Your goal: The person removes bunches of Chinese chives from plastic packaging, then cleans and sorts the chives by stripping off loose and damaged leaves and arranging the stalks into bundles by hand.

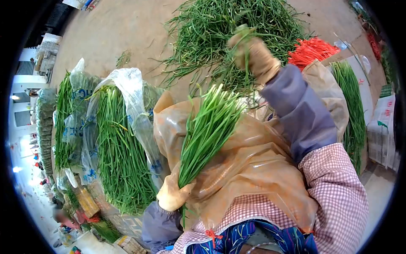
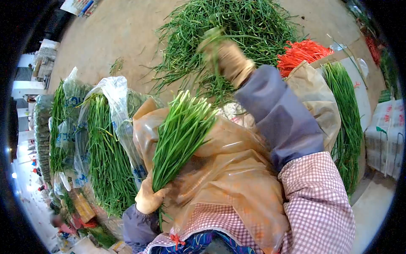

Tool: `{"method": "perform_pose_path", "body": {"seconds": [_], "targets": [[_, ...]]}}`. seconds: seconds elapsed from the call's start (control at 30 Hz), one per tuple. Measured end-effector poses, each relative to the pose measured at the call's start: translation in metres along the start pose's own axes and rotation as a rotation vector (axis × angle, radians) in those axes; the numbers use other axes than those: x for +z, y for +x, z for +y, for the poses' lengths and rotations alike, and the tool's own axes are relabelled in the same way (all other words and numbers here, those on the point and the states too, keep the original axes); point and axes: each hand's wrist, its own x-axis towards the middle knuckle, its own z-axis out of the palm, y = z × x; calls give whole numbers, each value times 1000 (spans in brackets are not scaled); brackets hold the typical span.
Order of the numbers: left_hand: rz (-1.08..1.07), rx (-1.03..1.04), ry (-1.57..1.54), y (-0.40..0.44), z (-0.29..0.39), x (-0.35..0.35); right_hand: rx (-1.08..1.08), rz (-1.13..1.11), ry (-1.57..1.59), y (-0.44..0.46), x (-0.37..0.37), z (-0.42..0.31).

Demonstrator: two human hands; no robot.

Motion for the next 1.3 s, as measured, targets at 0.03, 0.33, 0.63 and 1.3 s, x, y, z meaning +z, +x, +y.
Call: {"method": "perform_pose_path", "body": {"seconds": [0.03, 0.33, 0.63, 1.3], "targets": [[7, -7, 0, -2, 1, 1, -48, 192, 3, 0, -29, -9], [53, -63, 67, 1, 15, 12, -393, -137, -1258, -103, 71, -23], [246, 200, 436, -10, 4, 14, -108, 337, -618, -69, -13, 13], [563, 380, 803, 4, 1, -10, 9, 69, 58, -89, 137, 14]]}}
